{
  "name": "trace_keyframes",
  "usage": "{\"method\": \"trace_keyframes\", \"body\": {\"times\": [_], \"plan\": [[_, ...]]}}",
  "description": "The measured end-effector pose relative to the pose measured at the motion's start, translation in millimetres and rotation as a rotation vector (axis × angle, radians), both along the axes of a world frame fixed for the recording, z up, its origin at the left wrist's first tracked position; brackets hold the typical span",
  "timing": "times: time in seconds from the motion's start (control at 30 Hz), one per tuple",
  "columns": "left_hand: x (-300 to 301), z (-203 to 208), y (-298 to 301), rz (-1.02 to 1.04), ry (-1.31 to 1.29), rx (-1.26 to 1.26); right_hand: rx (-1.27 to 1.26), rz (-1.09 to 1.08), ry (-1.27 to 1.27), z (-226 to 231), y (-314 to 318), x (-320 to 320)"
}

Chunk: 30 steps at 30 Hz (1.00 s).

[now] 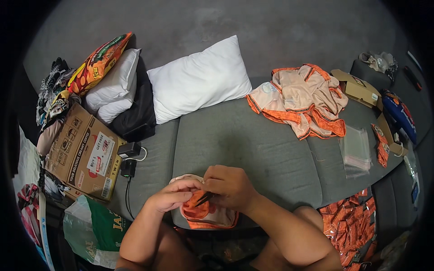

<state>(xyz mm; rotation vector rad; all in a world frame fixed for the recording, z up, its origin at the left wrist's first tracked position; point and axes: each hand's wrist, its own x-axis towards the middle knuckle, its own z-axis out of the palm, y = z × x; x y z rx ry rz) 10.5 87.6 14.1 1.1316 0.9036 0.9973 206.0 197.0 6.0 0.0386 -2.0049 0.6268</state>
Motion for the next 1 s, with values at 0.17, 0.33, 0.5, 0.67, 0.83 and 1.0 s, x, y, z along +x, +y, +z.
{"method": "trace_keyframes", "body": {"times": [0.17,0.33,0.5,0.67,0.83,1.0], "plan": [[-17,-19,-6,-0.143,-0.212,-0.203,-0.021,0.037,-0.061,1,-2,0],[-11,-19,1,0.011,-0.386,-0.048,-0.236,-0.019,-0.253,0,6,10],[-16,-9,0,0.244,-0.459,-0.077,-0.355,-0.075,-0.370,19,1,17],[-14,-6,1,0.268,-0.461,-0.044,-0.299,-0.097,-0.397,15,-7,11],[-12,-3,1,0.259,-0.367,0.055,-0.407,-0.141,-0.454,10,-12,5],[-6,1,-2,0.331,-0.034,0.154,-0.689,-0.054,-0.421,10,-18,-1]]}}
